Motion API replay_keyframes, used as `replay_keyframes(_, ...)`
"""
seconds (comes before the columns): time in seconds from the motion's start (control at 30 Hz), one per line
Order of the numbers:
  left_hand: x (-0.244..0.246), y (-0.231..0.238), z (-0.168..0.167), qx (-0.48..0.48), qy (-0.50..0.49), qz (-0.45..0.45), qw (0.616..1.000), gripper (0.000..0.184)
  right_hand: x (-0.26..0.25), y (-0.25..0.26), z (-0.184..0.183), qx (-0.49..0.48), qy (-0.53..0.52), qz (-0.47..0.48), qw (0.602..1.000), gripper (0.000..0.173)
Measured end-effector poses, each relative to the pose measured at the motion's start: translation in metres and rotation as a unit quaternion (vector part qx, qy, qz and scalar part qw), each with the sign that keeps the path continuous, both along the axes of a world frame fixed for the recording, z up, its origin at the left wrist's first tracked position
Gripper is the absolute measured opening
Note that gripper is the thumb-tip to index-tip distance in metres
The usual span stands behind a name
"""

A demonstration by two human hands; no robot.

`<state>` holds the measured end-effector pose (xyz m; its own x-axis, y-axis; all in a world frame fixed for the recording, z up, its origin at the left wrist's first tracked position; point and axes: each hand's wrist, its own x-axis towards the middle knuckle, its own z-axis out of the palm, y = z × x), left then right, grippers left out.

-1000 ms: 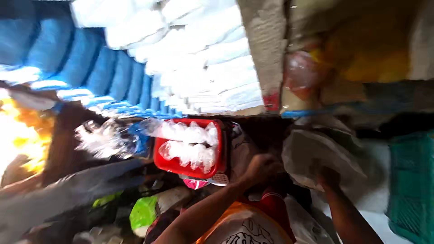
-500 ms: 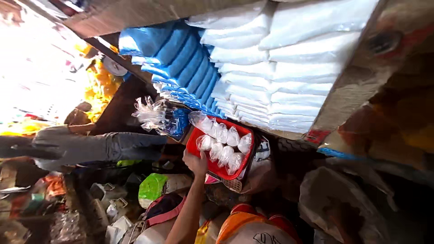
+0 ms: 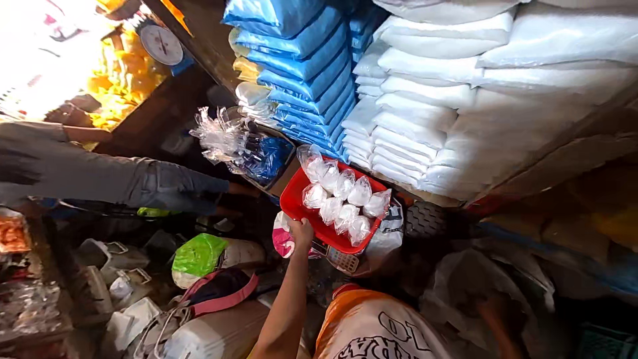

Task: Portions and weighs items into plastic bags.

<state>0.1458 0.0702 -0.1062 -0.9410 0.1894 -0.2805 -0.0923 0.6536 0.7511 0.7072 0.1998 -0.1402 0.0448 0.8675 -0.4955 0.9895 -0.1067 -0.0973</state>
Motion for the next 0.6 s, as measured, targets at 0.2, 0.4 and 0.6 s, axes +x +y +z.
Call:
replay_keyframes(0.2, 0.002, -0.008, 0.0, 0.023, -0.013, -0.009, 1.0, 0.055, -0.016, 0.002, 0.021, 0.022, 0.011, -0.036, 0.999, 0.037)
replay_keyframes(0.4, -0.005, -0.016, 0.007, 0.135, -0.058, -0.013, 0.989, 0.059, -0.025, -0.001, 0.036, 0.065, 0.047, -0.064, 0.995, 0.041)
replay_keyframes(0.6, 0.035, -0.005, 0.108, 0.157, 0.177, -0.109, 0.966, 0.083, -0.06, -0.014, 0.092, 0.198, 0.278, -0.036, 0.939, 0.041)
